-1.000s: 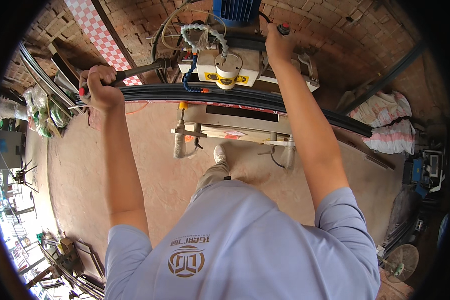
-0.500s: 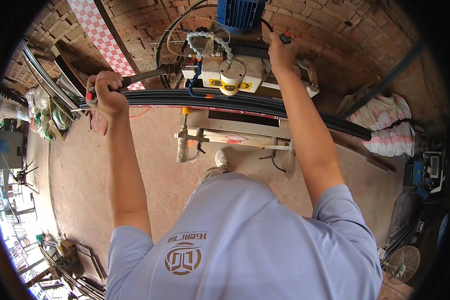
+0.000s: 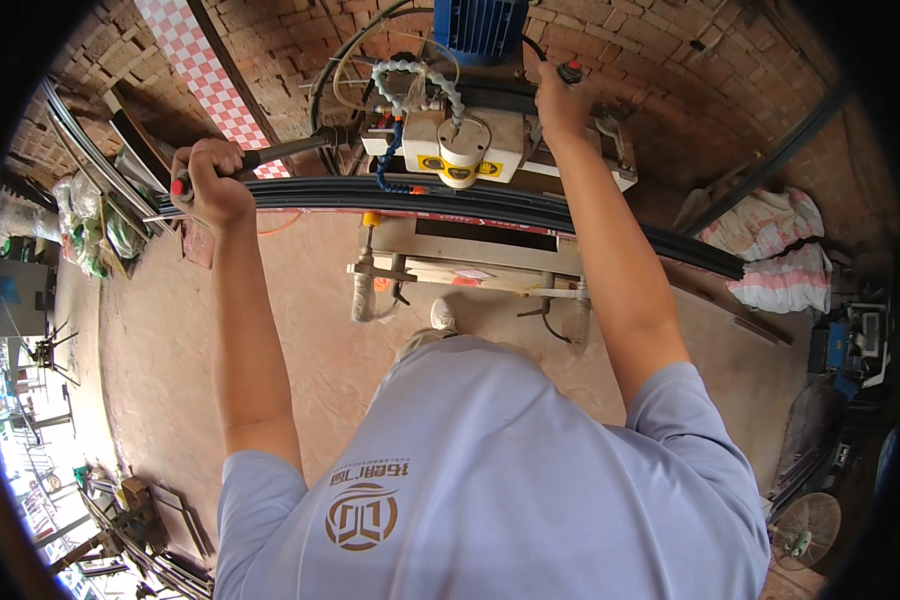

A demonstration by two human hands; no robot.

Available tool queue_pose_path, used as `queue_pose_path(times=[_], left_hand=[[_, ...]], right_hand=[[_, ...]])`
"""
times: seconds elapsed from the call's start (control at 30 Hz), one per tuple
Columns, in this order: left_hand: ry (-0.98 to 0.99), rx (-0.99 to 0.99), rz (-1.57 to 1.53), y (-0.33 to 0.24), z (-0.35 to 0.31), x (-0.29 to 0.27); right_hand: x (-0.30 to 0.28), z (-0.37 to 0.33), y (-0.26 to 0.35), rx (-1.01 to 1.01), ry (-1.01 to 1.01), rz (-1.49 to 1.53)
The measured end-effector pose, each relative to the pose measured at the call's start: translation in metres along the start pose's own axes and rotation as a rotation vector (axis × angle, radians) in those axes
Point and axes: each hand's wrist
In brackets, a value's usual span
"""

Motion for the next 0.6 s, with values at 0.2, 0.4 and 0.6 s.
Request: queue_pose_path(times=[0.2, 0.4, 0.6], left_hand=[[-0.017, 0.022, 0.029, -0.0007, -0.0011, 0.0034], [-0.012, 0.045, 0.001, 0.0015, 0.0, 0.0005], [0.028, 0.11, -0.08, 0.0064, 0.0033, -0.006]], right_hand=[[-0.0002, 0.0009, -0.0041, -0.019, -0.004, 0.037], [-0.0031, 0.0008, -0.0045, -0.034, 0.004, 0.079], [-0.007, 0.0002, -0.0059, -0.054, 0.018, 0.067]])
Point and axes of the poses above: each hand's wrist, its own z-axis towards the middle knuckle, its own x-axis out of the palm, y = z × x, and after that the axes turned 13 degrees about -z, right-handed
